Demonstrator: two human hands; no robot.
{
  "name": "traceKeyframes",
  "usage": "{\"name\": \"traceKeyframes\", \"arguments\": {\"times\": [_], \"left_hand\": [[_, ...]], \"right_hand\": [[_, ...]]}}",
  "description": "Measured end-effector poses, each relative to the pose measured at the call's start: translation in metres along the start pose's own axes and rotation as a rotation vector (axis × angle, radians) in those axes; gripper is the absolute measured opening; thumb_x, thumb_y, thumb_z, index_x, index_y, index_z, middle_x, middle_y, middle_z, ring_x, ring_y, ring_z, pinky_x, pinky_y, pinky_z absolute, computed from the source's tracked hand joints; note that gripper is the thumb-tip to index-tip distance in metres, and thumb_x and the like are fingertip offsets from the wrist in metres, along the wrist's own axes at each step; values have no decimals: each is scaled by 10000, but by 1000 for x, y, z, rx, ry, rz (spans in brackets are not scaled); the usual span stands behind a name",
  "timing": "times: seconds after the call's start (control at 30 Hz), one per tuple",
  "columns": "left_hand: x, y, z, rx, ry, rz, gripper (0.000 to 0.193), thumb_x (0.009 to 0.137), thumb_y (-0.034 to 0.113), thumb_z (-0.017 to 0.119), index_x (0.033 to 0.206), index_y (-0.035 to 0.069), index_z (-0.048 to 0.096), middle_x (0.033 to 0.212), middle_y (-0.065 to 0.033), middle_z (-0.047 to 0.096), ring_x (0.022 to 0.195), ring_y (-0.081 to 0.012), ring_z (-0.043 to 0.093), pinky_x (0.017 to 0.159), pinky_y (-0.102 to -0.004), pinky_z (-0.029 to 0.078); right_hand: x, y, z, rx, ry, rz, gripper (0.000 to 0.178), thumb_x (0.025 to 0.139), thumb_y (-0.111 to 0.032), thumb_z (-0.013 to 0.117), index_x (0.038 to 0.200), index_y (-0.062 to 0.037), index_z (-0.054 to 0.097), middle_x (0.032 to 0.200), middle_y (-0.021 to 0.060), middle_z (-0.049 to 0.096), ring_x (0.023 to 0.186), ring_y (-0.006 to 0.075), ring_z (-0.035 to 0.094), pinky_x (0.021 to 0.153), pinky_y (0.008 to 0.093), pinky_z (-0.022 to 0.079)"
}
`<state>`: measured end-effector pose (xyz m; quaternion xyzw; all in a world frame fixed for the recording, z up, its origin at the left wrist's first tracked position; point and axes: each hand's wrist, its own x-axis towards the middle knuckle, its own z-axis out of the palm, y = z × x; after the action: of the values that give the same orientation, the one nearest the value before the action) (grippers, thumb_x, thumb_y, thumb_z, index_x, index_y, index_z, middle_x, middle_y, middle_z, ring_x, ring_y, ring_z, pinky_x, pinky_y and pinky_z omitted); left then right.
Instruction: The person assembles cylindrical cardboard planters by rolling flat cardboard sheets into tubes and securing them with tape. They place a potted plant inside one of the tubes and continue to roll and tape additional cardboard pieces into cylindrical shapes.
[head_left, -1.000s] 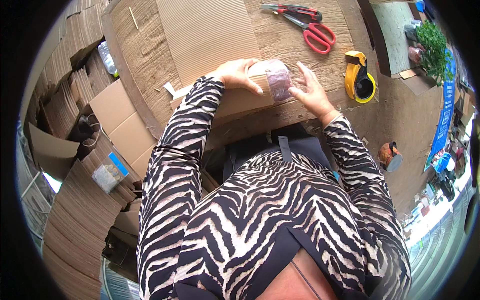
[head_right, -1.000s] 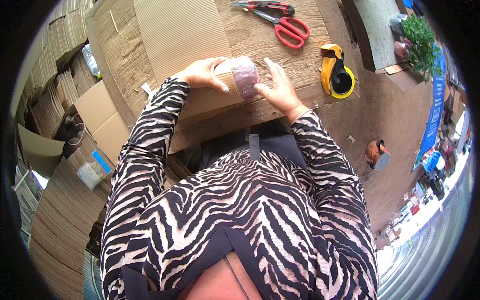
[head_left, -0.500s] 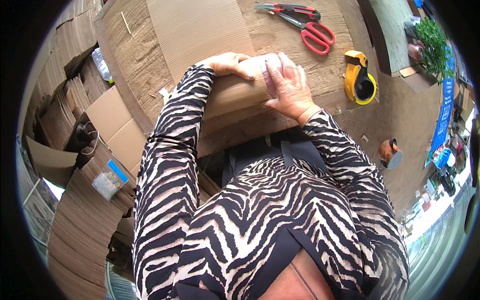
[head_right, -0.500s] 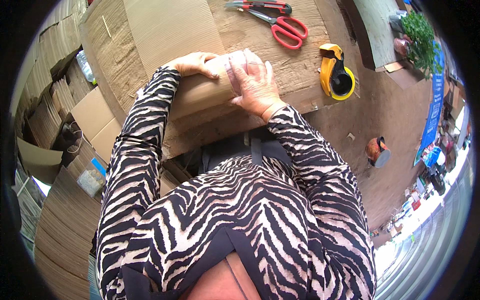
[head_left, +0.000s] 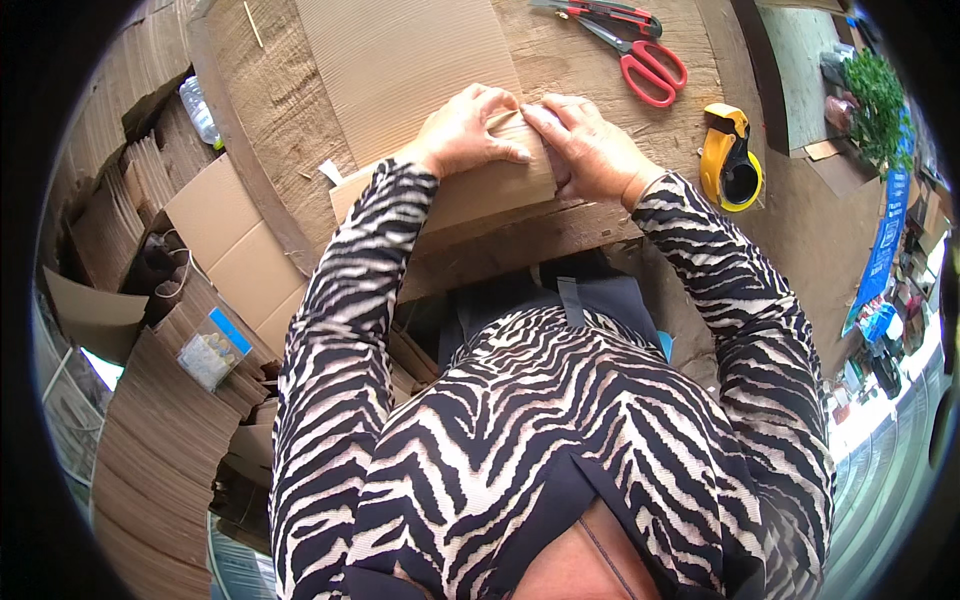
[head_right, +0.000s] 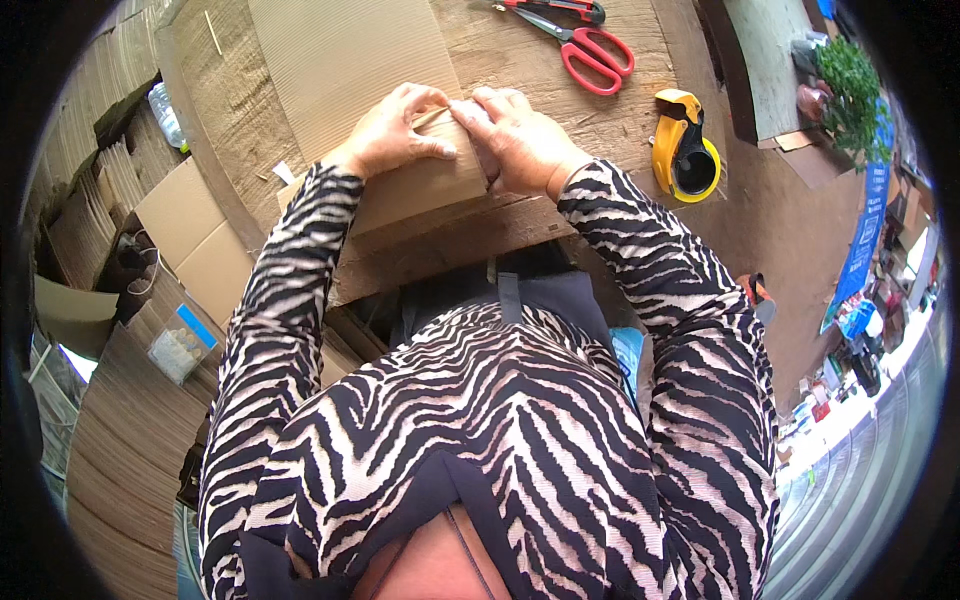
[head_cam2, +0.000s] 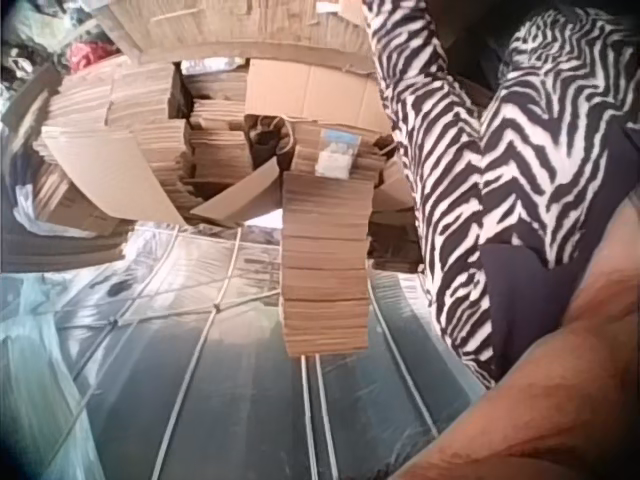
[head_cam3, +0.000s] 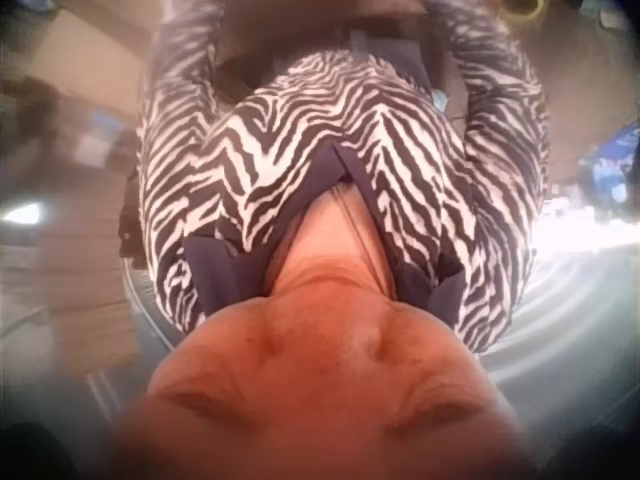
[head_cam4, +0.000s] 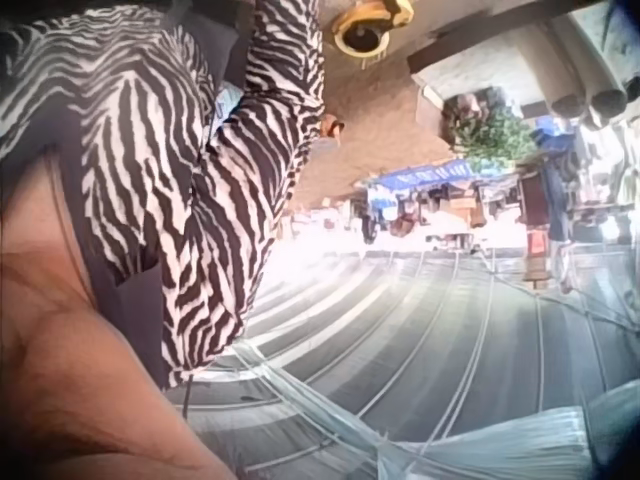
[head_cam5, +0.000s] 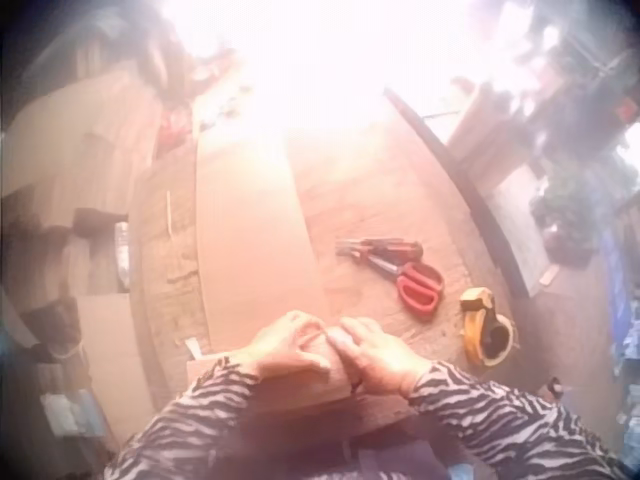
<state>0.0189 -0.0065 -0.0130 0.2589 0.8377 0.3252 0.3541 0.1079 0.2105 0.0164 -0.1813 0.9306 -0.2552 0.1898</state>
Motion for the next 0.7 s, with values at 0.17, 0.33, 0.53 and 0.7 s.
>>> {"name": "traceKeyframes", "arguments": {"times": [0.17, 0.33, 0.53, 0.7], "left_hand": [[-23, 16, 14, 157, 278, 182, 393, 684, 314, 851, 939, 113, 631, 947, -61, 600, 996, -293, 579, 841, -420, 502], [-27, 28, 24, 283, 493, 296, 308, 719, 239, 825, 824, 100, 571, 820, -58, 564, 814, -287, 575, 714, -403, 492], [-41, 34, 40, 295, 702, 277, 312, 718, 204, 822, 793, 110, 534, 754, -47, 526, 701, -281, 563, 602, -383, 471], [-45, 42, 41, 269, 727, 194, 277, 719, 195, 802, 812, 129, 550, 791, -59, 536, 756, -298, 576, 635, -410, 479]], "right_hand": [[-2, 0, 4, 70, 14, 8, 1106, 497, -148, 891, 1472, -112, 370, 1453, 194, 401, 1317, 414, 416, 1095, 457, 415], [0, 27, 5, 183, -2, -81, 1103, 513, -130, 877, 1480, -78, 349, 1465, 195, 372, 1344, 402, 402, 1099, 429, 418], [3, 21, 2, 196, -26, -34, 1039, 554, -165, 847, 1469, -66, 364, 1454, 205, 374, 1306, 406, 449, 1073, 427, 442], [6, 20, 3, 250, -1, 8, 1030, 541, -161, 853, 1452, -61, 383, 1421, 208, 399, 1268, 410, 481, 1052, 426, 459]]}}
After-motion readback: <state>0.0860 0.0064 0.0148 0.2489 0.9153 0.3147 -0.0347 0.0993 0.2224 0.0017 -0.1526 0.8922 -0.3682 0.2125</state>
